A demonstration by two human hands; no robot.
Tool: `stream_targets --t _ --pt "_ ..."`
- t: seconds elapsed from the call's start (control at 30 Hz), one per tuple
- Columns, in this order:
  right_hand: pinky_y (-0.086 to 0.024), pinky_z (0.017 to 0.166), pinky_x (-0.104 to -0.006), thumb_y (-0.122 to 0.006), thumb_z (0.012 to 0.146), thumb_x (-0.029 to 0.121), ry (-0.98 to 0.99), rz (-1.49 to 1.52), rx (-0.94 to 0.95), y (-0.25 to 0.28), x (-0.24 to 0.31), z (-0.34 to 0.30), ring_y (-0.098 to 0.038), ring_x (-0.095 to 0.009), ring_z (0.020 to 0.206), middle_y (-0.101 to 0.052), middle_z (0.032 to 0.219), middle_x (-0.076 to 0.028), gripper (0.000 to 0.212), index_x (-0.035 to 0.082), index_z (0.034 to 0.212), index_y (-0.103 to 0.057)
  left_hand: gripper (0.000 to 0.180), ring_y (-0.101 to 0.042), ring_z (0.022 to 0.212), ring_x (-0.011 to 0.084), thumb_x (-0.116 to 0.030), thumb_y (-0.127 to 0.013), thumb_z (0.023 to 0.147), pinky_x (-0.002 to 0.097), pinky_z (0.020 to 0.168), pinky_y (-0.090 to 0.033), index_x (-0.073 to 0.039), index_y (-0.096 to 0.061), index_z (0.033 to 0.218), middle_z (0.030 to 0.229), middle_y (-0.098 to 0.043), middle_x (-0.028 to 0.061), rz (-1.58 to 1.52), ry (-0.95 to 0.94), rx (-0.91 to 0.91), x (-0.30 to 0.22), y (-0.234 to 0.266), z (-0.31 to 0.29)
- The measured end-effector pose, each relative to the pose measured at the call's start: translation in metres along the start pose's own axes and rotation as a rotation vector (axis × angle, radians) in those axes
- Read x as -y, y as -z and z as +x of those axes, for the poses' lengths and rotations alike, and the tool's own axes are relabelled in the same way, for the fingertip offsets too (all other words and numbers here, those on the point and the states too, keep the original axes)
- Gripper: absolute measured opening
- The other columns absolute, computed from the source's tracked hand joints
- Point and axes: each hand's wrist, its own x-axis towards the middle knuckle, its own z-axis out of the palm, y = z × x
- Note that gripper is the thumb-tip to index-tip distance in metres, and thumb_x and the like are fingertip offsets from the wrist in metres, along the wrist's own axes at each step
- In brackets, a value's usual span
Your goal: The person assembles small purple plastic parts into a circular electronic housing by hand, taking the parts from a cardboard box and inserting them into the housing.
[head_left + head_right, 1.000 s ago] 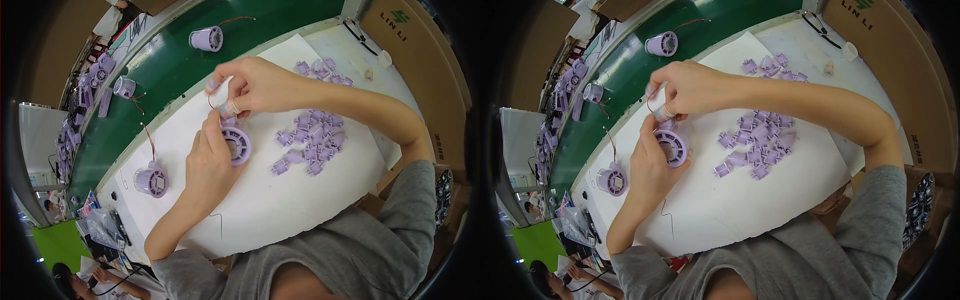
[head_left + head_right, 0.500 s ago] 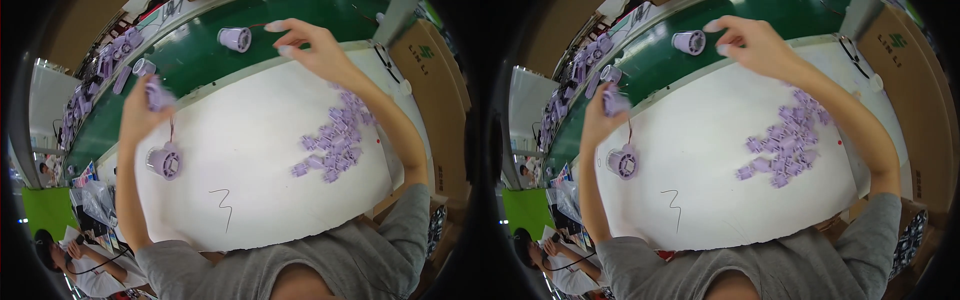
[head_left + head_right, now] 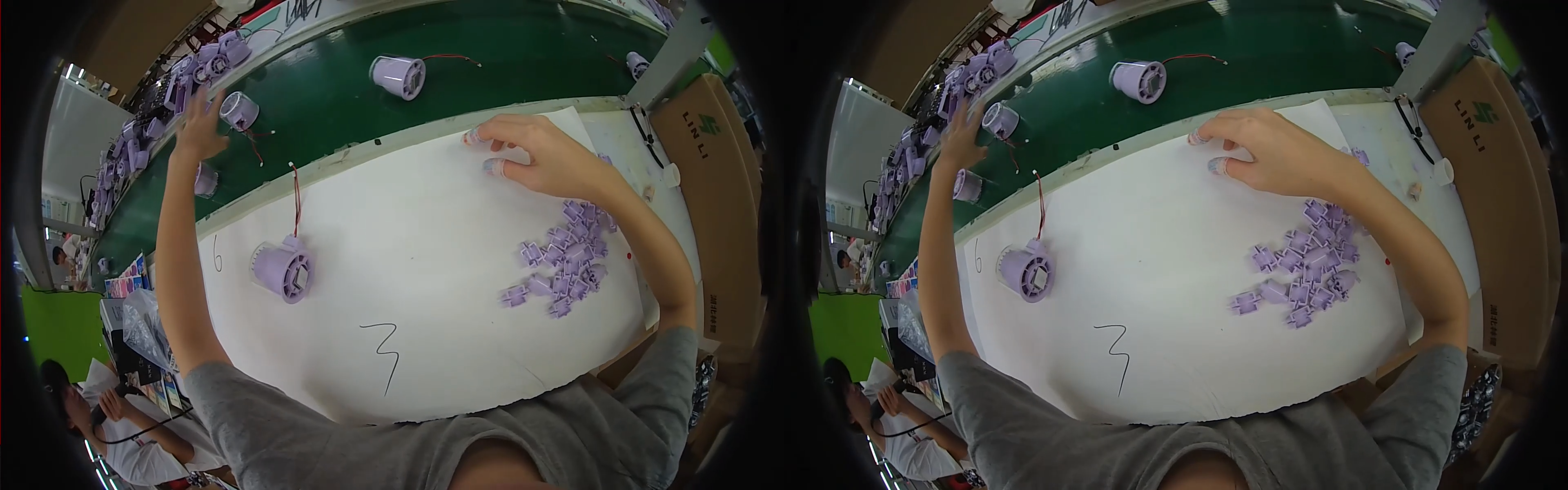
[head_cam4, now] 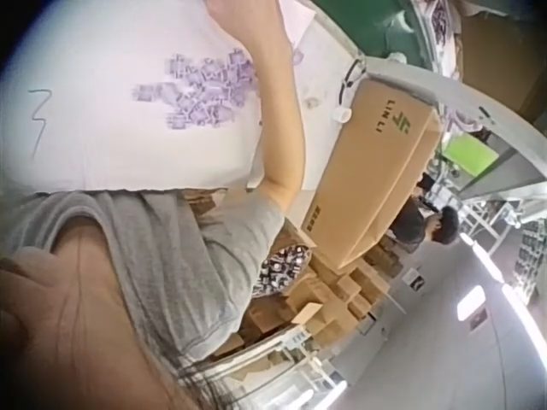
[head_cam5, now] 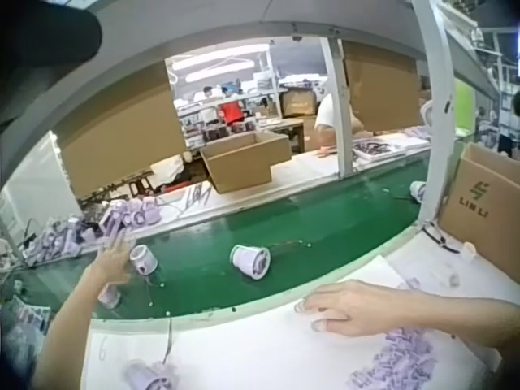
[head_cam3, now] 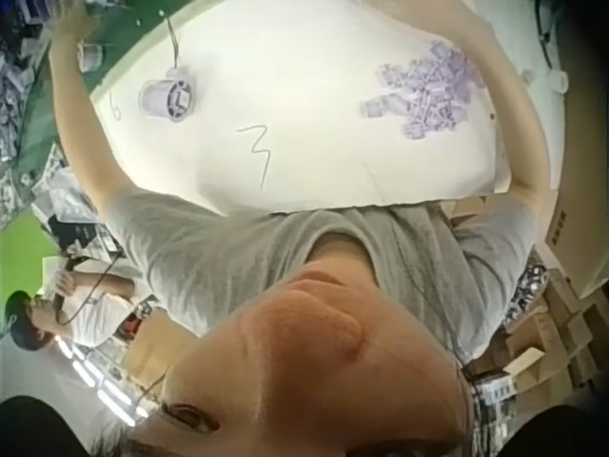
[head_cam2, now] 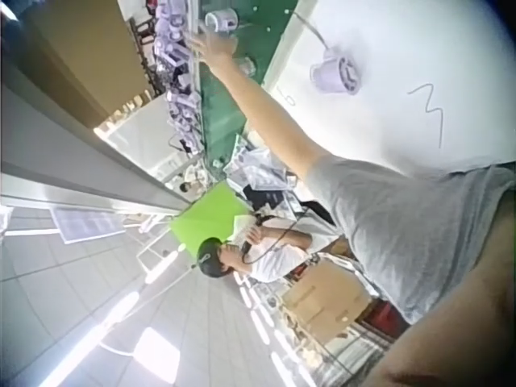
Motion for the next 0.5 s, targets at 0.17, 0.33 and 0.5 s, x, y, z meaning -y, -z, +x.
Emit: stream_targets --t 0.17,0.33,0.5 --pt "-0.048 0.075 -0.0324 -0.059 0.075 0.002 0.049 -0.056 -0.039 0.002 -0.002 -0.014 -0.057 -0.026 0.085 -0.058 0.103 -0.013 0.031 0.0 0.105 -0.056 0.086 -0.036 0.121 0.0367 0.0 -0.073 0.054 0.0483 0.091 -0.043 -0.028 -0.038 0.127 0.139 -0.027 0.0079 0.19 -0.397 -0.023 0.001 -0.028 0.024" --pt "-0.048 0.074 -0.032 -0.06 0.076 0.005 -0.073 -0.014 -0.053 0.015 -0.004 -0.034 -0.059 -0.024 0.084 -0.06 0.101 -0.014 0.031 0.002 0.107 -0.057 0.06 -0.049 0.103 0.0359 -0.008 -0.074 0.054 0.0405 0.077 -0.048 -0.016 -0.053 0.109 0.11 -0.05 0.0112 -0.245 -0.187 -0.316 0.011 -0.02 0.018" --pt "-0.046 0.07 -0.0258 -0.057 0.072 -0.002 -0.099 0.199 -0.077 0.026 -0.026 -0.052 -0.056 -0.017 0.075 -0.064 0.092 -0.006 0.041 0.006 0.112 -0.056 0.048 -0.054 0.081 0.0165 -0.021 -0.069 0.066 0.028 0.073 -0.044 -0.002 -0.053 0.108 0.095 -0.056 0.0084 -1.215 -0.279 -0.238 -0.069 0.074 -0.06"
